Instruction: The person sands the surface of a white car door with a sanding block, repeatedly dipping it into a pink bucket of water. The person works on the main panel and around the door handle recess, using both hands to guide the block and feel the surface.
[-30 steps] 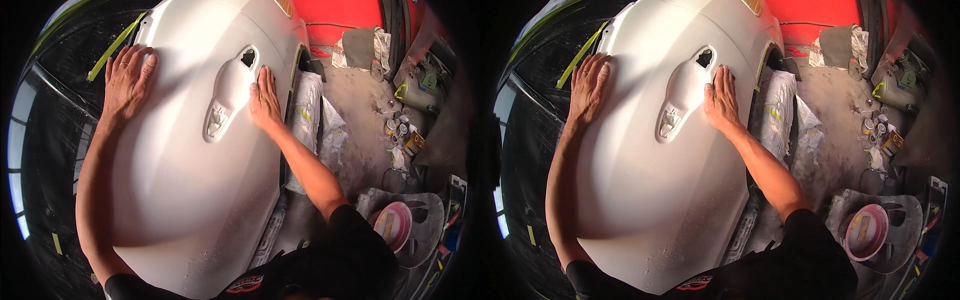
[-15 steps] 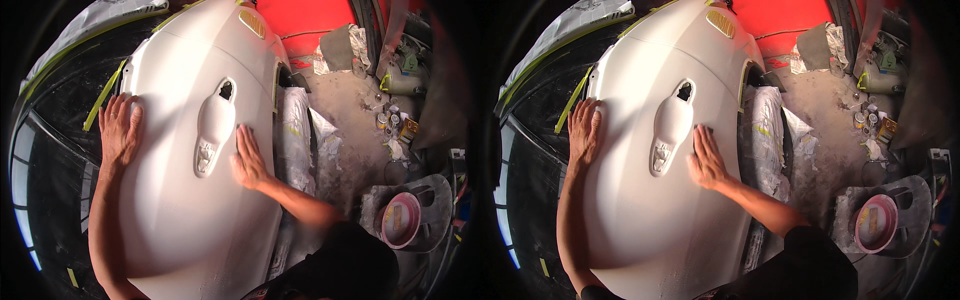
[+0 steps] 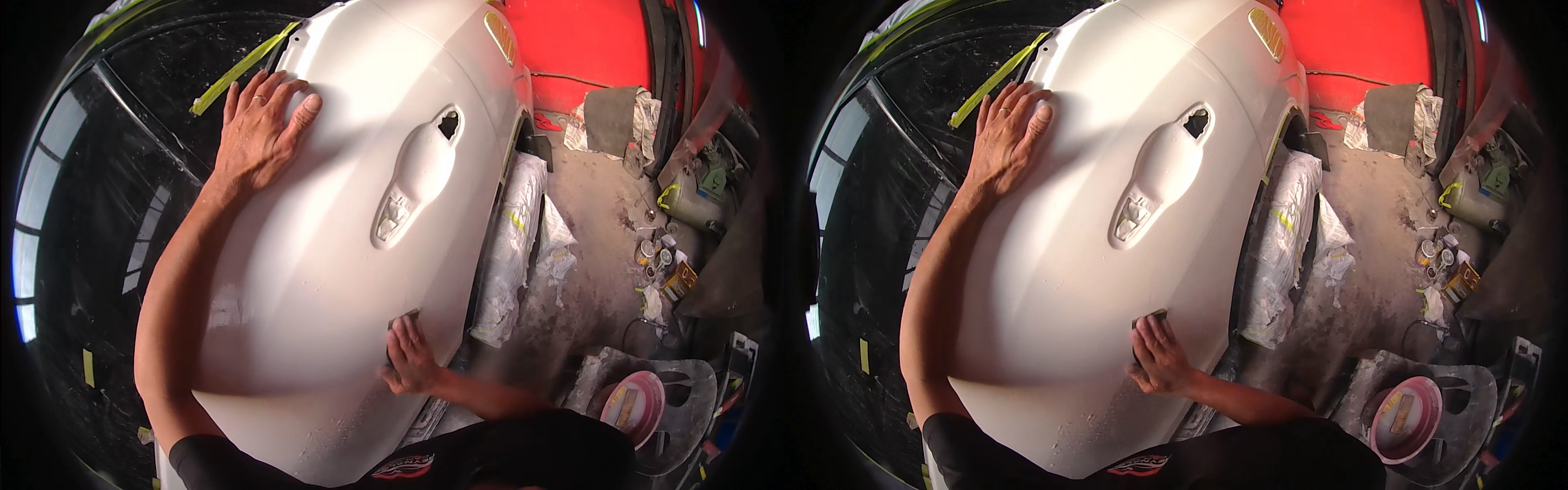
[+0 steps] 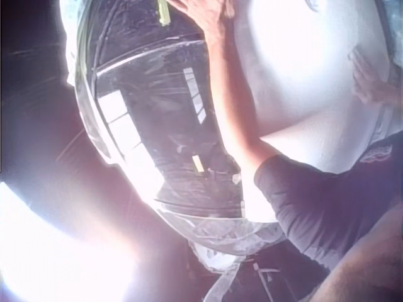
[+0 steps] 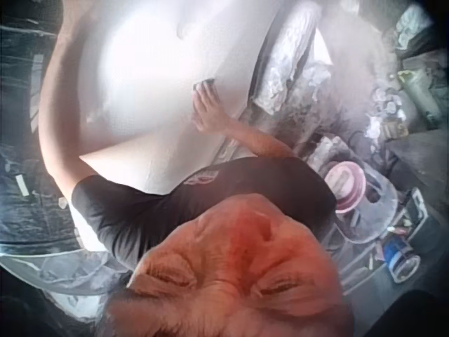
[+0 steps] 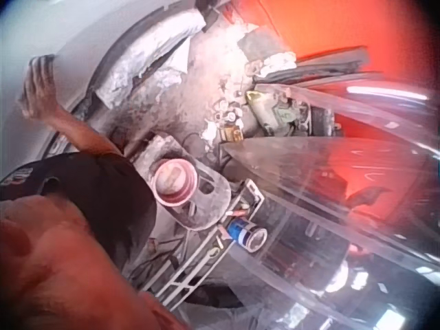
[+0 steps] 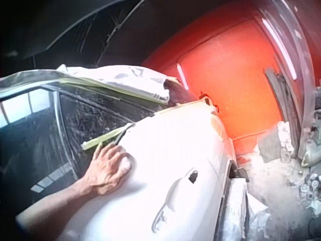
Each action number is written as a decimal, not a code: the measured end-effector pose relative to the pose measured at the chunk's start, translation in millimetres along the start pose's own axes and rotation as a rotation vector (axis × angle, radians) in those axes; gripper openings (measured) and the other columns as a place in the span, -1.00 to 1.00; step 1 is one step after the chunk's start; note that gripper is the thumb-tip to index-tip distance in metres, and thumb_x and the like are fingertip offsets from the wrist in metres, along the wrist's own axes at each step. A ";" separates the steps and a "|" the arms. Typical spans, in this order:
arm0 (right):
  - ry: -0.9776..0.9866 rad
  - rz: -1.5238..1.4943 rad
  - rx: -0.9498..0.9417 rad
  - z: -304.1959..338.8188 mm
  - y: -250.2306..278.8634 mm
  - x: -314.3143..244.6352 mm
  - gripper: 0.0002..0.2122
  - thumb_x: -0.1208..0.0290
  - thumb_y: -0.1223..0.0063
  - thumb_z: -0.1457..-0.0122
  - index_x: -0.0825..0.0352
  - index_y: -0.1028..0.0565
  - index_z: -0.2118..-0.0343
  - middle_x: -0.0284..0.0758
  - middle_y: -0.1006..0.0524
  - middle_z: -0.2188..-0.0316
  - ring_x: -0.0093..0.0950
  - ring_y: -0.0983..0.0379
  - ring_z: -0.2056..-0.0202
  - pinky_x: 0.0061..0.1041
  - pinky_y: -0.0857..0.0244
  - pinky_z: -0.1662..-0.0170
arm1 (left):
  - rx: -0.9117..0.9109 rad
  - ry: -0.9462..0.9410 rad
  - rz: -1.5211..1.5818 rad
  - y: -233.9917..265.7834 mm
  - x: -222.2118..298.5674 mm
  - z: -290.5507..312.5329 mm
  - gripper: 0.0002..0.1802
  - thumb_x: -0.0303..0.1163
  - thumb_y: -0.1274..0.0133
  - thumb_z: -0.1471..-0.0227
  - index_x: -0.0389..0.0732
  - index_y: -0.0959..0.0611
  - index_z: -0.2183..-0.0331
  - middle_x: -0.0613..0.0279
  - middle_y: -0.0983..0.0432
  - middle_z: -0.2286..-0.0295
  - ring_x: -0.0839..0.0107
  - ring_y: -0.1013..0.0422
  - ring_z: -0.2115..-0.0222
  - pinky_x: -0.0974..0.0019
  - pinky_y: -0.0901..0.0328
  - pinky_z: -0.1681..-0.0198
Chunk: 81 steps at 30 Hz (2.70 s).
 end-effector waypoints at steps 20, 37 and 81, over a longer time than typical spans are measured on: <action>0.149 0.049 -0.064 -30.1 12.6 -27.2 -0.40 0.19 0.21 -0.26 0.58 -0.11 -0.22 0.15 -0.08 -0.25 0.03 0.06 -0.30 -0.02 0.17 -0.30 | 0.200 -0.105 -0.088 -17.2 -14.9 -0.4 -0.15 0.34 0.48 -0.16 -0.15 -0.52 -0.03 0.00 -0.32 -0.08 0.05 -0.06 -0.23 -0.15 0.25 -0.30; 0.054 0.160 0.078 -253.0 70.5 44.3 -0.40 0.16 0.34 -0.33 0.63 -0.06 -0.22 0.17 -0.03 -0.25 0.02 0.08 -0.30 -0.14 0.23 -0.34 | 0.117 -0.040 -0.083 -1.0 -20.7 12.5 -0.20 0.31 0.45 -0.17 -0.13 -0.46 -0.06 0.02 -0.28 -0.12 0.07 -0.04 -0.23 -0.13 0.25 -0.30; 0.014 0.139 -0.148 -61.7 -6.1 -103.4 -0.33 0.02 0.45 -0.32 0.49 0.13 -0.30 -0.02 0.15 -0.34 -0.14 0.28 -0.37 -0.15 0.40 -0.37 | -0.246 -0.169 0.033 113.6 -34.7 187.8 -0.12 0.17 -0.21 0.22 -0.13 -0.46 -0.08 0.05 -0.28 -0.14 0.22 -0.20 -0.18 0.00 0.24 -0.35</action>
Point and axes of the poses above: each hand's wrist, its own z-axis away from the middle knuckle, its own y-axis out of the back of the hand, x = y × z, the point moved 1 cm from there along -z, towards the middle knuckle
